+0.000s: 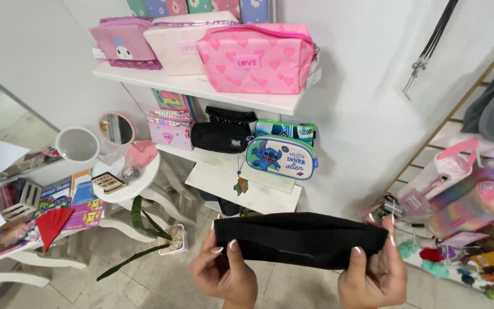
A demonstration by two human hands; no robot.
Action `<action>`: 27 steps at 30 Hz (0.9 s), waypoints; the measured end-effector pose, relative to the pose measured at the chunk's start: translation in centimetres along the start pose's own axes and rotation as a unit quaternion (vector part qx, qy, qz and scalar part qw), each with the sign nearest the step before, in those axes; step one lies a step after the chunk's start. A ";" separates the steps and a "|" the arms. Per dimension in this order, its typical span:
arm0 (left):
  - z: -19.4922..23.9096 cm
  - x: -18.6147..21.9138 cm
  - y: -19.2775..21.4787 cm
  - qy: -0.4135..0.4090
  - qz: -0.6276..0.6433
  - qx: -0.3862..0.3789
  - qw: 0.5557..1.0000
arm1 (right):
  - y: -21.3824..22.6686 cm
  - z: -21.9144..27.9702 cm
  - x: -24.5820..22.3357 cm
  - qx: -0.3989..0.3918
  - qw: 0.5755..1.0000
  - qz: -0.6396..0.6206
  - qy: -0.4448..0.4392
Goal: A person organizes a thermos on a shelf, wipes down a display shelf with a yellow cloth, and then inspects and handles small pouches.
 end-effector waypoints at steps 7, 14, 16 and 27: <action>-1.1 -10.6 0.9 0.128 -0.043 -0.048 0.990 | -4.8 7.7 4.3 -0.001 0.994 0.083 -0.067; 10.1 -30.4 -0.4 0.180 -0.077 -0.060 0.979 | -3.2 18.7 21.8 -0.018 0.996 0.073 -0.049; 14.2 -36.6 -0.2 0.186 -0.100 -0.080 0.974 | -1.1 23.1 27.5 -0.031 0.994 0.090 -0.046; 32.5 -61.3 0.6 0.091 0.004 -0.091 0.992 | 8.8 42.2 52.3 -0.091 0.990 0.080 0.074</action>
Point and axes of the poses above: each hand's wrist, its own z-axis away from the middle knuckle, its own y-axis out of the back of the hand, x = y × z, the point moved 6 cm from there along -z, towards the middle knuckle, and after that the axes turned 9 degrees about -z, right-handed, at the moved point
